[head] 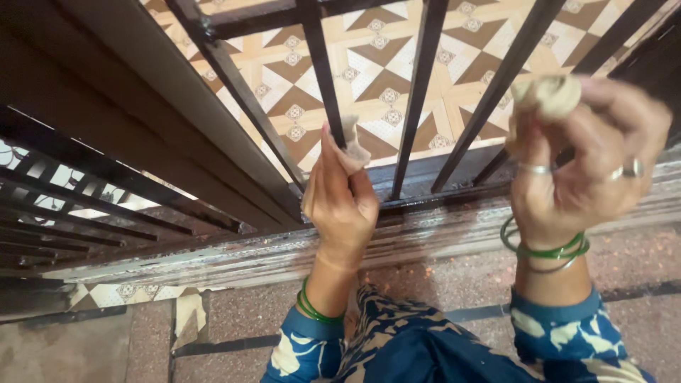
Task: The person wipes the vertical bars of a metal gate using a cloth in each hand, moving them vertically along the bars.
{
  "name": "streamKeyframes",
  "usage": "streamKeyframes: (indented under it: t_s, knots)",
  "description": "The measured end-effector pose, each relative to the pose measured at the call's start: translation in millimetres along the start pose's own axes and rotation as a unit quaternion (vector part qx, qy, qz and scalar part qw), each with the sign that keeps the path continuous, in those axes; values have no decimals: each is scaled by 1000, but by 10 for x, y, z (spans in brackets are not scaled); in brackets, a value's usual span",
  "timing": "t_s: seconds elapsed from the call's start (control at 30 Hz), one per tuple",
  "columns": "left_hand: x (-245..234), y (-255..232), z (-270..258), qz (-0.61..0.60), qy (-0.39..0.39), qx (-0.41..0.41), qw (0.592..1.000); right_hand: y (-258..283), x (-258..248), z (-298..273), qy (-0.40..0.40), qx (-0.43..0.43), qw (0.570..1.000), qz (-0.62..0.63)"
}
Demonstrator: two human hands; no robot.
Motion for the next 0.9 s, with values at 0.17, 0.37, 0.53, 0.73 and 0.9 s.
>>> streamKeyframes:
  t_s: [0.17, 0.37, 0.53, 0.73, 0.9]
  knots:
    - [130, 139, -321, 11, 39, -6, 999, -38, 295, 90, -20, -19, 999, 40]
    - [207, 252, -603, -15, 80, -26, 996, 120, 407, -352, 29, 50, 997, 59]
    - [284, 343, -761, -20, 110, -58, 992, 152, 562, -674, 72, 73, 989, 107]
    - [350, 424, -904, -27, 120, -64, 990, 176, 521, -923, 195, 126, 970, 64]
    - [355, 440, -920, -18, 121, -62, 991, 84, 365, -690, 150, 71, 986, 28]
Point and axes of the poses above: each hand's wrist, its own z-axis towards the middle knuckle, its own x-axis out of the palm, y = z × x, the point moved 1 cm from there along z, towards the middle knuckle, and after that the axes turned 15 degrees about y, right-handed, at the moved point
